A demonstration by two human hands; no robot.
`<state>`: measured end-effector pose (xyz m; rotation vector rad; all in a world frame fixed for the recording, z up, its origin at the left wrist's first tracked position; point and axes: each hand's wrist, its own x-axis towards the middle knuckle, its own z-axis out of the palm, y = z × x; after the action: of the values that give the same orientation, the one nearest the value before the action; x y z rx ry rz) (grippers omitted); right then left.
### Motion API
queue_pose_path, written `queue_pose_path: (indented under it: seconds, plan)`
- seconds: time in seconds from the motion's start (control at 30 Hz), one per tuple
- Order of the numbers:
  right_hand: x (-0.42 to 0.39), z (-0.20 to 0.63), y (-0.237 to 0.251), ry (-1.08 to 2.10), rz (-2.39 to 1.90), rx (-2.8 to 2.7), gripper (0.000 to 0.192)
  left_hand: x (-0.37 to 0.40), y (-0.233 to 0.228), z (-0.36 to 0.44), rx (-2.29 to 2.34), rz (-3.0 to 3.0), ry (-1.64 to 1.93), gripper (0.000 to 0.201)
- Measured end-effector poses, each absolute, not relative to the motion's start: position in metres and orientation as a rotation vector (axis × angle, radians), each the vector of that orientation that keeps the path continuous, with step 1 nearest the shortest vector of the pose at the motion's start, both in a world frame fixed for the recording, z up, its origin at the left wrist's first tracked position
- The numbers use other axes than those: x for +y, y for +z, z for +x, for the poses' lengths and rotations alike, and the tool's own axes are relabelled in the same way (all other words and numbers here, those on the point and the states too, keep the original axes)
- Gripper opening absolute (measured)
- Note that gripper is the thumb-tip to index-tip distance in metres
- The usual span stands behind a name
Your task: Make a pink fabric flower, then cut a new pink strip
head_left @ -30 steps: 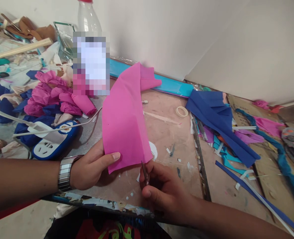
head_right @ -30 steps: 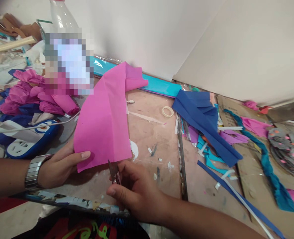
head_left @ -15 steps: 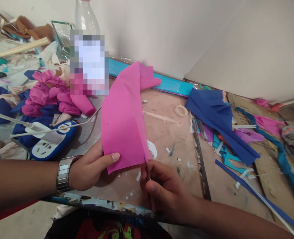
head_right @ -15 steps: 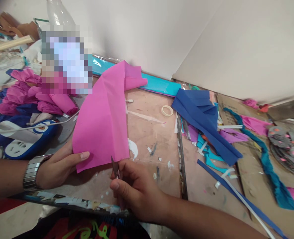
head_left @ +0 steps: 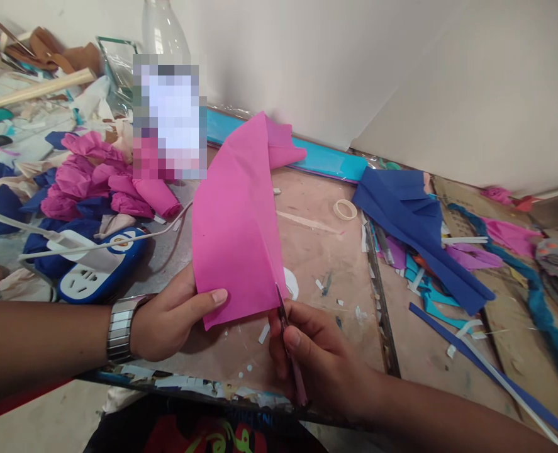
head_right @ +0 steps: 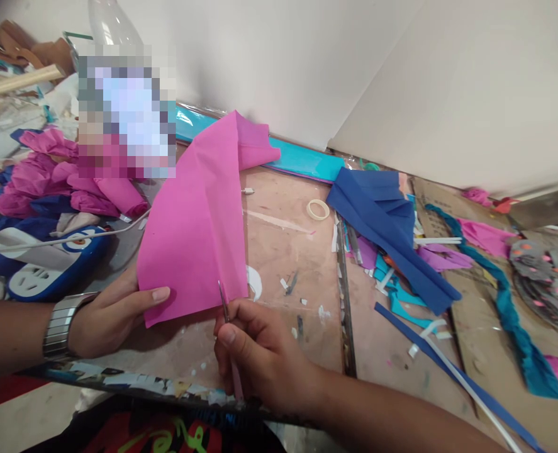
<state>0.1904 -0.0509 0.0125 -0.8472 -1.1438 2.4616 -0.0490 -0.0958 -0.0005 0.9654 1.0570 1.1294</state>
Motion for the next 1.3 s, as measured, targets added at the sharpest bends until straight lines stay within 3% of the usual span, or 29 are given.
queue_pose_path:
  seconds: [0.63,1.13,1.3]
  plan:
    - [-0.049,0.189,0.016,2.454,-0.881,-1.16,0.04,-0.094,0.001,-0.046,1.033,0.857,1.178,0.037]
    - [-0.048,0.19,0.014,2.505,-0.846,-1.112,0.043,-0.086,0.022,-0.039,0.935,0.533,1.199,0.022]
    - [-0.049,0.191,0.014,2.562,-0.77,-1.099,0.045,-0.081,0.024,-0.037,0.988,0.514,1.224,0.028]
